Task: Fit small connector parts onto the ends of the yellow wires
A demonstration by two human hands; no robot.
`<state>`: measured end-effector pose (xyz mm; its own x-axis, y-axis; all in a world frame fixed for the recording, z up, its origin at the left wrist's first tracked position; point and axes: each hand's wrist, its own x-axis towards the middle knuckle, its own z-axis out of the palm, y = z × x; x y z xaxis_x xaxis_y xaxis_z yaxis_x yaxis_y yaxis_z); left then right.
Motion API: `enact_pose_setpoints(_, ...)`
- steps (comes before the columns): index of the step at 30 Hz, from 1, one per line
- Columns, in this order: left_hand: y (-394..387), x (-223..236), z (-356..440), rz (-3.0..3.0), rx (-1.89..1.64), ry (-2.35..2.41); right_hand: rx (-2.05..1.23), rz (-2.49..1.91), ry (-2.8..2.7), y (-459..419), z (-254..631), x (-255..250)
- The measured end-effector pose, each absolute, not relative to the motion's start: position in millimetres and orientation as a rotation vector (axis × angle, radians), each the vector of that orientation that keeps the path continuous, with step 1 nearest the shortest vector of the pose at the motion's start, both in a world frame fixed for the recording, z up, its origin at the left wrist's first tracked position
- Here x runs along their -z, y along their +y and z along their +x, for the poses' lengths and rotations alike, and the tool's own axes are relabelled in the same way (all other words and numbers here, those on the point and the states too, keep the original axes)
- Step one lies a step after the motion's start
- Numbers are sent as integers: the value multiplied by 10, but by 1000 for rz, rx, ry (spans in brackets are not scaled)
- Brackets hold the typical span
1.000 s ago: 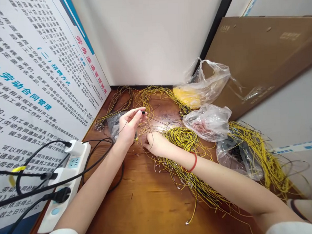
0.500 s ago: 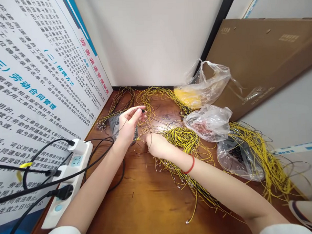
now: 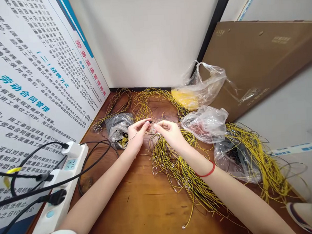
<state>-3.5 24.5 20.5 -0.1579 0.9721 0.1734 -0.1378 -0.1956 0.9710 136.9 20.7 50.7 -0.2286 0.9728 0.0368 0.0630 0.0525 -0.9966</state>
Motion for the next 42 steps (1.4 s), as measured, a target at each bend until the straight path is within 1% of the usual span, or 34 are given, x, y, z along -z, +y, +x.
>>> enact_pose_setpoints(5,229,-129,-70,1442,-1490,1259,-1314,-1115,-1474,152,1340,-472)
enact_pose_setpoints(7,225,-115,-89,1540,-1471,1270,-1192,-1127,-1569,157,1352,-495)
enact_pose_setpoints(11,229,-100,-95,1642,-1404,1245,-792,-1179,-1791,209,1403,-559)
enact_pose_setpoints(19,240,-136,-133,1807,-1330,1243,-484,-1018,-2086,327,1424,-612)
enact_pose_setpoints(24,234,-126,-157,1799,-1221,1153,-443,-978,-2192,253,1341,-545)
enact_pose_setpoints(28,225,-60,-150,1774,-1242,1168,-409,-952,-2265,171,1279,-531)
enact_pose_setpoints(30,220,-51,-139,1748,-1274,1160,-454,-907,-2283,155,1288,-569)
enact_pose_setpoints(33,212,-81,-118,1601,-1313,1117,-616,-909,-2131,179,1367,-629)
enact_pose_setpoints(36,202,-126,-106,1430,-1344,1121,-733,-1075,-1884,222,1483,-618)
enact_pose_setpoints(38,197,-144,-104,1371,-1361,1133,-780,-1151,-1853,235,1544,-565)
enact_pose_setpoints(40,195,-151,-105,1343,-1361,1127,-771,-1156,-1897,231,1573,-499)
enact_pose_setpoints(42,195,-152,-105,1337,-1346,1114,-689,-1133,-1923,219,1573,-435)
